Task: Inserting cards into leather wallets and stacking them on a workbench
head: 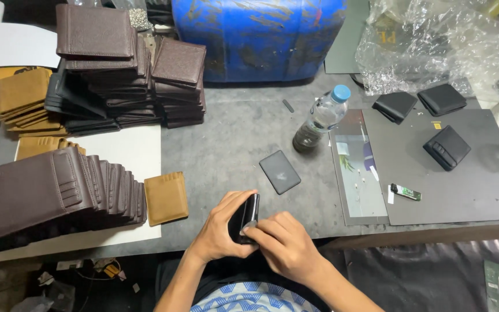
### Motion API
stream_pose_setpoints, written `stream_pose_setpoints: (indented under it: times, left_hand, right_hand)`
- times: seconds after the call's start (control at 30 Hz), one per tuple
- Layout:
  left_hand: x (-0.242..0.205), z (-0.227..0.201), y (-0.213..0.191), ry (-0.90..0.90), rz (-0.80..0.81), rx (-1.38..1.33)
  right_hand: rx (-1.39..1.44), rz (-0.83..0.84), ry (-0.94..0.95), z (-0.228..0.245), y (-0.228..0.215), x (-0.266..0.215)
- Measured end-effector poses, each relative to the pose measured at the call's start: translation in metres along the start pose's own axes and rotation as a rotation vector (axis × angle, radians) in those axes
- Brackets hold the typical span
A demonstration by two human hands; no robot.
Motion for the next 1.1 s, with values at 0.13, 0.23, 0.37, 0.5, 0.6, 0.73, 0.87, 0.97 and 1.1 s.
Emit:
stream_pose_setpoints:
  times: [0.13, 0.23, 0.37, 0.5, 0.6, 0.73, 0.87, 0.97, 1.1]
  left_hand:
    - [-0.003, -0.002, 0.006, 0.019, 0.072, -0.073]
    - [-0.004, -0.006, 0.005, 0.042, 0.043, -0.085]
    - [0.0, -0.02, 0.003, 0.052, 0.057, -0.118]
    - [-0.001, -0.023, 0.008, 0.07, 0.07, -0.134]
    - [-0.003, -0.015, 0.012, 0.047, 0.061, -0.134]
    - [-0.004, -0.005, 0.011, 0.021, 0.039, -0.097]
    - [-0.004, -0.004, 0.005, -0.002, 0.018, -0.034]
    - [-0.006, -0.001, 0.002, -0.049, 0.029, -0.028]
    - [-0.003, -0.006, 0.006, -0.026, -0.039, -0.004]
  right_hand:
    - [-0.121, -0.04, 0.071, -0.034, 0.009, -0.008]
    - [-0.066, -0.074, 0.188, -0.028, 0.01, -0.005]
    - [-0.115, -0.172, 0.267, -0.007, 0.01, -0.009]
    - [-0.093, -0.219, 0.434, 0.001, 0.011, -0.02]
    - [-0.038, -0.298, 0.561, 0.007, 0.012, -0.018]
    - [-0.023, -0.315, 0.56, 0.012, 0.012, -0.021]
    - [0.039, -0.13, 0.309, 0.023, 0.001, -0.016]
    - [0.124, -0.042, 0.157, 0.021, -0.01, -0.014]
    - [0.01, -0.142, 0.319, 0.012, -0.007, -0.016]
Point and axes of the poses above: each hand's wrist, its own x-axis towards the middle knuckle, its own y-axis out of the palm, z = x × y, the point moved 1 cm from there along x, towards the middle knuckle, and after that the axes turned 7 degrees about -x, right-handed, at the moved point
